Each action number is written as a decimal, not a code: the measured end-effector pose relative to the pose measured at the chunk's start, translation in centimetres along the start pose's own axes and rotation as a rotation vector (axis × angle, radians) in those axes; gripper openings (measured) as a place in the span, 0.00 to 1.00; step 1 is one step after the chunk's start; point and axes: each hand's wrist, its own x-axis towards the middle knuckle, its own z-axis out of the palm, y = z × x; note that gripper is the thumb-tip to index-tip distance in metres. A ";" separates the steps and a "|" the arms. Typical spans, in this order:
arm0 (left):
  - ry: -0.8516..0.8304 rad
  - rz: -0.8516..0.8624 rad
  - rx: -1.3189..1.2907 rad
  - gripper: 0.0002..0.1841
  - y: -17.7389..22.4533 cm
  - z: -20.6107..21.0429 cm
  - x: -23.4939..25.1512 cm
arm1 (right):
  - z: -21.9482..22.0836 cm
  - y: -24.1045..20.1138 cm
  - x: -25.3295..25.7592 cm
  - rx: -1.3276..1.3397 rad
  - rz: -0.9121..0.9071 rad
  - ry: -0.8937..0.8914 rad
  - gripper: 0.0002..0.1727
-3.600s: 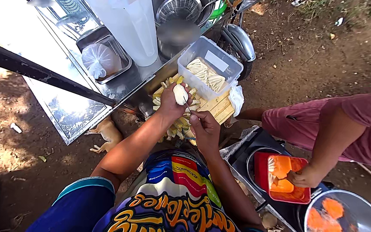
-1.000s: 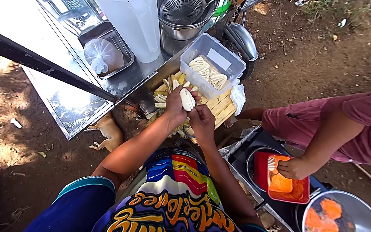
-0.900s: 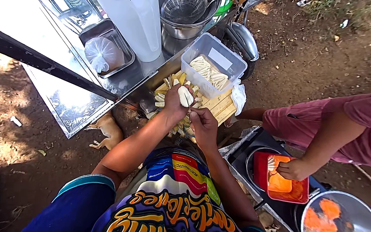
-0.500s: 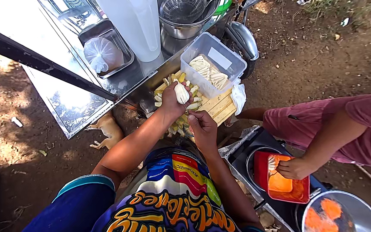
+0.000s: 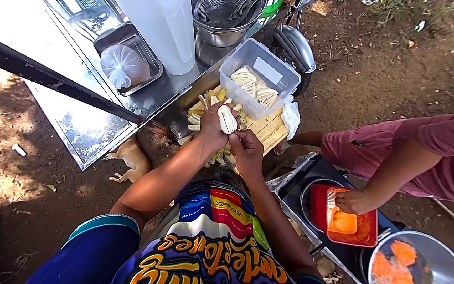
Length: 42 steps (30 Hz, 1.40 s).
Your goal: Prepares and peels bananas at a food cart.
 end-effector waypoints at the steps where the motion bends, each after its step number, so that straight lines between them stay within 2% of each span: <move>1: 0.003 0.018 0.000 0.20 -0.2 0.1 -0.2 | 0.0 0.1 0.2 0.006 0.002 0.006 0.03; 6: -0.049 0.140 0.086 0.24 -1.3 -0.6 -0.3 | 0.4 0.5 0.7 -0.030 0.069 0.050 0.02; 10: -0.022 0.107 0.075 0.24 -1.5 -1.1 1.0 | 0.2 0.8 0.9 -0.025 0.179 0.041 0.03; 12: 0.026 0.098 0.058 0.24 -1.4 -1.3 2.0 | -0.1 0.9 0.7 0.003 0.160 0.011 0.04; 14: 0.049 0.149 0.074 0.24 -1.0 -1.6 2.9 | -0.3 1.1 -0.1 0.038 0.063 -0.011 0.07; 16: -0.035 0.292 0.145 0.26 -0.9 -2.2 3.4 | -0.4 0.9 -0.6 0.050 0.014 -0.025 0.11; 19: -0.279 0.419 0.255 0.29 -1.0 -2.7 3.4 | -0.5 0.4 0.1 0.033 0.142 -0.040 0.24; 21: -0.459 0.401 0.314 0.25 -1.1 -3.0 3.2 | -0.5 -0.2 0.8 -0.041 0.197 0.005 0.20; 23: -0.610 0.340 0.396 0.26 -0.7 -3.5 3.1 | -0.6 -0.7 1.1 -0.238 0.115 0.090 0.15; 25: -0.561 0.269 0.508 0.31 -0.3 -3.5 2.6 | -1.0 -0.6 1.3 -0.503 -0.108 0.133 0.15; 27: -0.345 0.162 0.524 0.32 -0.2 -2.8 1.3 | -1.5 -0.5 1.5 -0.682 -0.369 0.104 0.14; 28: -0.254 0.111 0.479 0.30 -0.1 -2.5 0.9 | -1.6 -0.7 1.4 -0.681 -0.407 0.074 0.14; 30: -0.166 0.049 0.368 0.27 0.0 -2.3 0.8 | -1.4 -1.3 0.9 -0.539 -0.276 0.021 0.24; 32: -0.149 0.035 0.314 0.26 0.2 -2.4 1.1 | -1.4 -1.4 0.4 -0.345 -0.118 -0.035 0.32; 34: -0.168 0.045 0.299 0.26 0.4 -2.8 1.4 | -1.3 -1.1 0.0 -0.191 -0.054 -0.068 0.29; 38: -0.214 0.078 0.319 0.30 0.7 -2.8 1.6 | -0.7 -0.6 -0.7 0.013 0.031 -0.023 0.15; 42: -0.194 0.105 0.328 0.30 0.6 -2.8 1.5 | -0.2 -0.4 -1.1 0.125 0.044 -0.011 0.09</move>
